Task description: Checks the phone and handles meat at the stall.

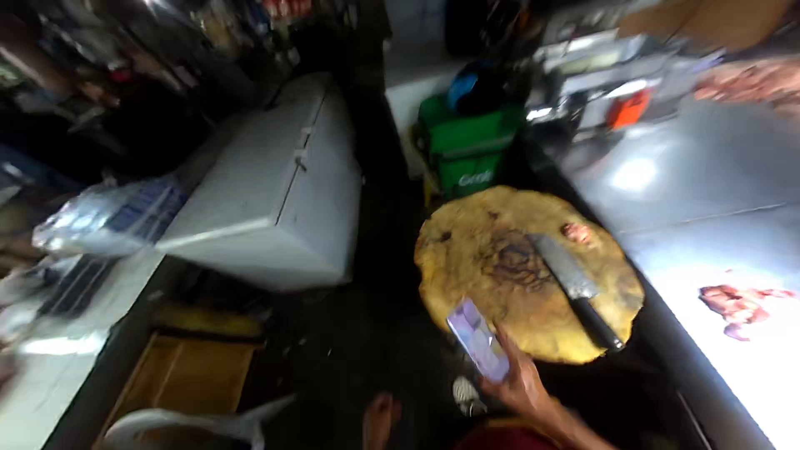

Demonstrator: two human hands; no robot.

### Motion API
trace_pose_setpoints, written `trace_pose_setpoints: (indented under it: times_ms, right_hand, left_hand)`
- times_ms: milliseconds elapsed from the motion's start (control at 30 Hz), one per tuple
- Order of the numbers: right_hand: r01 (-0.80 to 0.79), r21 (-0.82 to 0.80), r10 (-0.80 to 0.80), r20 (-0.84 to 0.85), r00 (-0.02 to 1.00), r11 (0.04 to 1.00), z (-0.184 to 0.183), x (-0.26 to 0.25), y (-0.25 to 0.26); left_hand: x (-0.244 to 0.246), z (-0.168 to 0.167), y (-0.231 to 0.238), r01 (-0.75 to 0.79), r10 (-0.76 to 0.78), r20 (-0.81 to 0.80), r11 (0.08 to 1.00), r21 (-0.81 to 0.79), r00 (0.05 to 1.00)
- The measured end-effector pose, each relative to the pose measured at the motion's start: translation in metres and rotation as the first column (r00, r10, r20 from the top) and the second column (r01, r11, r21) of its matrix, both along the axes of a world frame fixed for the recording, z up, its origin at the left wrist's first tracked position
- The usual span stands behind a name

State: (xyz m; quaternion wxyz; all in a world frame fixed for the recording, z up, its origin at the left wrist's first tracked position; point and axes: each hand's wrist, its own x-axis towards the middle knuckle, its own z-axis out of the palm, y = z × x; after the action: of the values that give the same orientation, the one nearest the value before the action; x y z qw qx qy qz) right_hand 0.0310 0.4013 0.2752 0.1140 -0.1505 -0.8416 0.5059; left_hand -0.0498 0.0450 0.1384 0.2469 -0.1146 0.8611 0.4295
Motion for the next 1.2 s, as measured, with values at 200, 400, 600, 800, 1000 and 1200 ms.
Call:
trace_pose_setpoints:
  times_ms: [200, 400, 600, 800, 1000, 1200]
  right_hand:
    - [-0.183, 0.185, 0.218, -0.185, 0.958, 0.965, 0.045, -0.14, -0.069]
    - [-0.384, 0.16, 0.411, -0.199, 0.89, 0.909, 0.071, -0.22, -0.134]
    - [-0.572, -0.071, 0.518, -0.347, 0.782, 0.817, 0.075, -0.308, -0.143]
    - [-0.432, 0.066, 0.422, -0.388, 0.819, 0.899, 0.063, -0.431, -0.153]
    - [-0.39, 0.002, 0.371, -0.317, 0.873, 0.921, 0.085, -0.533, -0.146]
    - [-0.406, -0.265, 0.274, -0.419, 0.865, 0.875, 0.091, -0.586, -0.096]
  left_hand:
    - [-0.098, 0.161, 0.069, -0.059, 0.191, -0.123, 0.735, 0.675, 0.974]
    - [-0.153, 0.231, 0.09, -0.307, 0.429, 0.051, 0.554, 0.774, 0.902]
    - [-0.275, 0.225, 0.046, -0.116, 0.292, 0.019, 0.32, 0.94, 0.956]
    - [-0.405, 0.242, 0.044, -0.097, 0.176, 0.036, 0.355, 0.93, 0.984]
    - [-0.503, 0.256, 0.059, -0.154, 0.167, 0.094, 0.397, 0.905, 0.982]
    - [-0.587, 0.25, 0.094, -0.078, -0.003, 0.082, 0.276, 0.958, 0.997]
